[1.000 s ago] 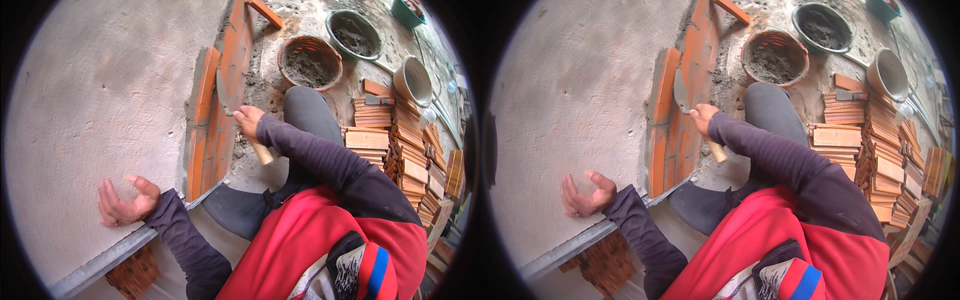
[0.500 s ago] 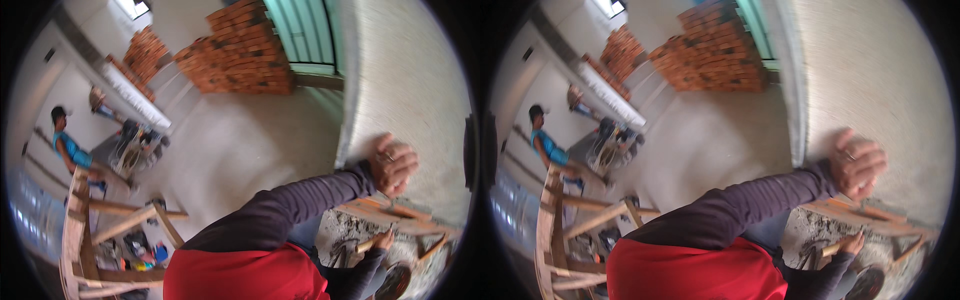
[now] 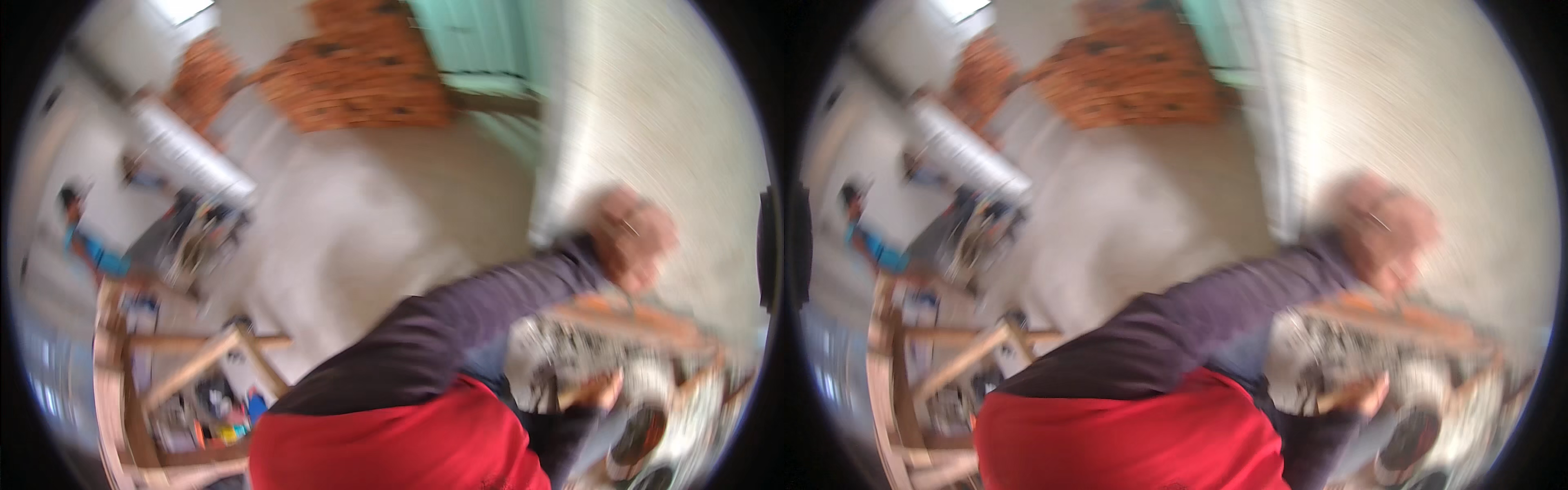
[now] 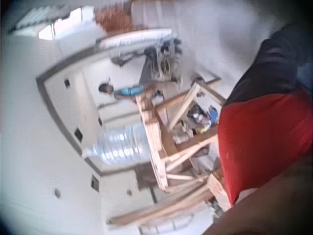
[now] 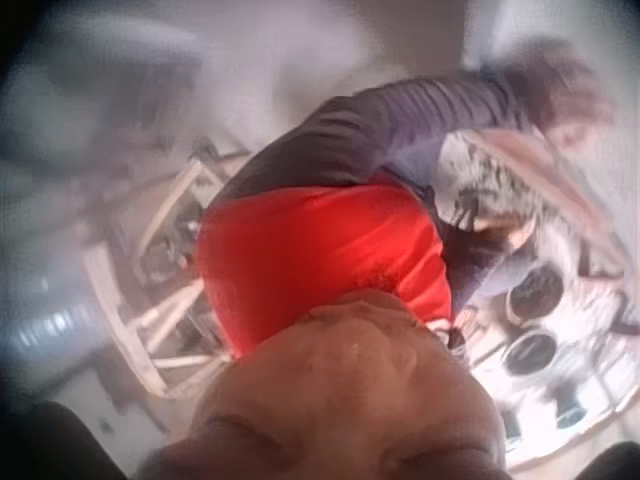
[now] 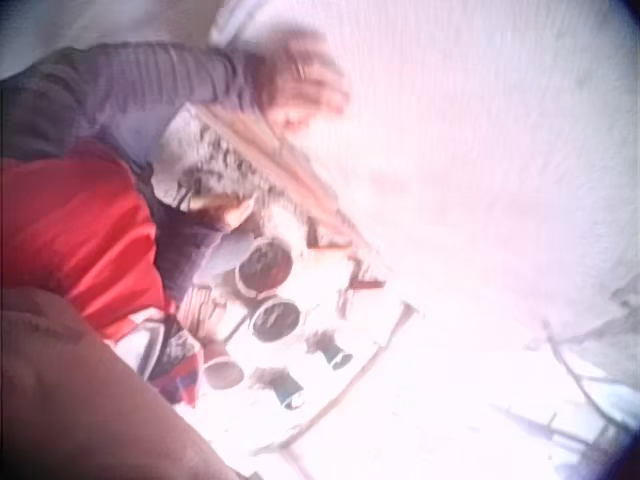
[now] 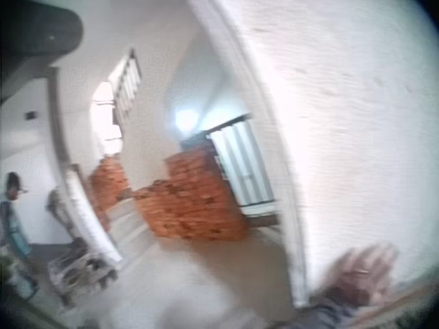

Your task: The person applies mortar to the edge of a brick on a wall using a trowel and then smooths the joints between the bricks.

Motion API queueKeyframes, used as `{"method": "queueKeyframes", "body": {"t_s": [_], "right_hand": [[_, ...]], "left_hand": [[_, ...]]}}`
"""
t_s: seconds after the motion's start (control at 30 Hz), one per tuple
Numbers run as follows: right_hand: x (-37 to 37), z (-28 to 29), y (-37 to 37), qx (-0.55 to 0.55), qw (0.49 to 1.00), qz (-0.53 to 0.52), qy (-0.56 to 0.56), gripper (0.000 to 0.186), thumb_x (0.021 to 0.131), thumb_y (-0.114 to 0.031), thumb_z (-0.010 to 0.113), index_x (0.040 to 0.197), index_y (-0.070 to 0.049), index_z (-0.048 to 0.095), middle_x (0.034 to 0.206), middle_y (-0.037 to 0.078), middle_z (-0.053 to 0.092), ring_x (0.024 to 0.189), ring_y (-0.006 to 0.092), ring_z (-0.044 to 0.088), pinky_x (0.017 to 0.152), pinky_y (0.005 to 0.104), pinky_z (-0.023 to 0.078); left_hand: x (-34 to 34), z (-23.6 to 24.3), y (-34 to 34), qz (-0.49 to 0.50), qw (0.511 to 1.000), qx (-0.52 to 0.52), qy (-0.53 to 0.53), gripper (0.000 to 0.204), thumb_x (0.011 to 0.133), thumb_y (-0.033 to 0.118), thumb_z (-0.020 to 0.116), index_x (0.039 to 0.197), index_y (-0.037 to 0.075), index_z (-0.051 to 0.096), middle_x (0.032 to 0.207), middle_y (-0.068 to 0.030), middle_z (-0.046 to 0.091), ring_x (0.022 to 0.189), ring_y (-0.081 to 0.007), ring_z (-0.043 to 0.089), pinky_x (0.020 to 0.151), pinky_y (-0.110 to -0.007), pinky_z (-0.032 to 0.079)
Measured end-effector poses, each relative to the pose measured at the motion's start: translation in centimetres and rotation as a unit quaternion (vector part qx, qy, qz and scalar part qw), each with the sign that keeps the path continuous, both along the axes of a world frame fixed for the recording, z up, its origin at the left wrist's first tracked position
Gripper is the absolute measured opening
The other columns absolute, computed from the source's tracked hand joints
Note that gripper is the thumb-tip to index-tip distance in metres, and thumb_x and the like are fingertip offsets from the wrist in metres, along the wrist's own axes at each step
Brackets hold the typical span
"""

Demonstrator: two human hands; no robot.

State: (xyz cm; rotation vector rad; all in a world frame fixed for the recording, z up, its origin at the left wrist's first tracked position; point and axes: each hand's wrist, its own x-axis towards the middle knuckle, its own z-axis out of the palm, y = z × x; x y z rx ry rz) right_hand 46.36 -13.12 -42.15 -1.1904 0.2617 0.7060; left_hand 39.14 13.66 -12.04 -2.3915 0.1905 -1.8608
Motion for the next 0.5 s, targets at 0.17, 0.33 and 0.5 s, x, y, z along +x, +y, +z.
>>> {"method": "queueKeyframes", "body": {"t_s": [0.17,0.33,0.5], "right_hand": [[0.3,5.0,1.2,-0.014,0.994,-0.023,0.103,0.039,0.087,-0.055,0.056,0.093,-0.017,0.046,0.076,0.005,0.050,0.057,0.0199,0.047,0.046,0.0368,0.042],[0.4,6.5,1.0,0.052,0.989,-0.028,0.134,0.036,0.096,-0.049,0.042,0.084,-0.015,0.045,0.057,0.004,0.044,0.040,0.0197,0.041,0.036,0.0366,0.038],[0.5,7.3,3.4,0.037,0.992,-0.045,0.111,0.036,0.097,-0.045,0.041,0.081,-0.012,0.043,0.055,0.005,0.041,0.038,0.0198,0.039,0.035,0.0366,0.035]], "left_hand": [[-1.7,-2.1,0.7,0.156,0.987,0.001,0.045,0.043,0.076,0.040,0.058,0.107,0.010,0.064,0.108,-0.0062,0.064,0.109,-0.0253,0.055,0.110,-0.052,0.017],[-0.6,-0.9,-1.9,0.171,0.984,0.015,0.036,0.034,0.077,0.040,0.056,0.100,0.017,0.067,0.103,0.0028,0.067,0.113,-0.0193,0.050,0.114,-0.047,0.004],[-0.8,-1.0,-2.0,0.177,0.983,0.032,0.028,0.036,0.074,0.038,0.058,0.103,0.018,0.067,0.106,0.0029,0.066,0.110,-0.0175,0.053,0.114,-0.046,0.006]]}}
